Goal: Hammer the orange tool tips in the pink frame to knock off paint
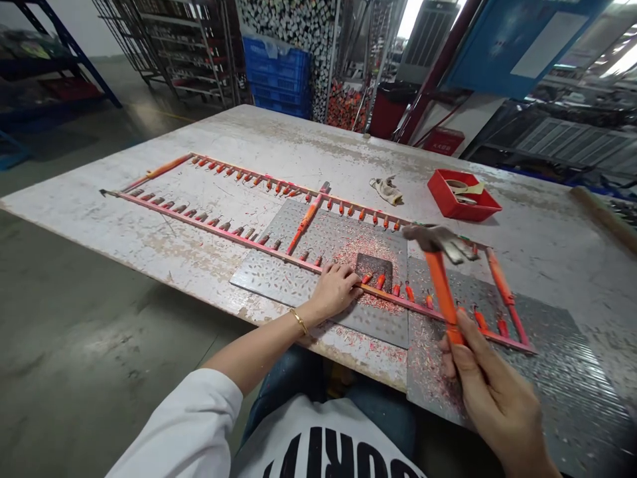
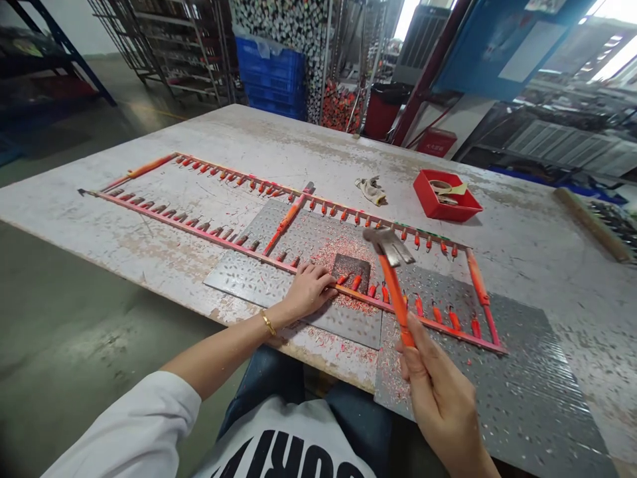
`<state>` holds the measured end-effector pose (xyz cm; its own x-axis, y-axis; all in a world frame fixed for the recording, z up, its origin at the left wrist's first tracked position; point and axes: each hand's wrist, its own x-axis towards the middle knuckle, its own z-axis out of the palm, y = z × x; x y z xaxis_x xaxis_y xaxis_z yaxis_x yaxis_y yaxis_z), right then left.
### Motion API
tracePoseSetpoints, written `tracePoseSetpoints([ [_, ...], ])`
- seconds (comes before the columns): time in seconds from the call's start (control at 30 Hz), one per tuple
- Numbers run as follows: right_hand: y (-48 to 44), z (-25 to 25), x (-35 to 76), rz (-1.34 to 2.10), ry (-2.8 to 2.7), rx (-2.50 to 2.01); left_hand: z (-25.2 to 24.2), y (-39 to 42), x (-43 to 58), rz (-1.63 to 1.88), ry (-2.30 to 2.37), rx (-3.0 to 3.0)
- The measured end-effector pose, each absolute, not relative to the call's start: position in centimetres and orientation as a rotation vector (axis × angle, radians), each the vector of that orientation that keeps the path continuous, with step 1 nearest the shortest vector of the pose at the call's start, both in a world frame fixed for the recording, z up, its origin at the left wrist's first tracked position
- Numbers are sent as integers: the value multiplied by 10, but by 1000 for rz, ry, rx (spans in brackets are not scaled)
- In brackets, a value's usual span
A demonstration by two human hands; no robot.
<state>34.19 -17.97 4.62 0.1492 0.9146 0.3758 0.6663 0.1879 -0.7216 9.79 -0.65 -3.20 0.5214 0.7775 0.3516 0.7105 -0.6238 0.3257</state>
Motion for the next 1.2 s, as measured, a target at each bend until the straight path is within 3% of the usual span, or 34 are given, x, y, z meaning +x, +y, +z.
tracePoseSetpoints([
  [0.1, -172, 33, 334, 265, -1699, -1540, -33, -6, 98, 719, 1285, 2612],
  [0.3, -168, 21, 333, 643, -1780, -1698, -33, -5, 98, 704, 1277, 2622],
  [0.53, -182, 38, 334, 250, -1614, -1524, -32, -6, 99, 719, 1285, 2596],
  [0.7, -167, 7, 329, 438, -1853, -1596, -34, -5, 98, 732, 1277, 2618],
  [0.83, -173, 16, 333, 560, -1771, -1657, -35, -5, 98, 743, 1269, 2617],
  [1.03, -181, 32, 330, 220, -1641, -1518, -33, -5, 98, 731, 1275, 2598],
  [1.2, -167, 7, 320, 395, -1877, -1571, -34, -5, 98, 746, 1266, 2606],
])
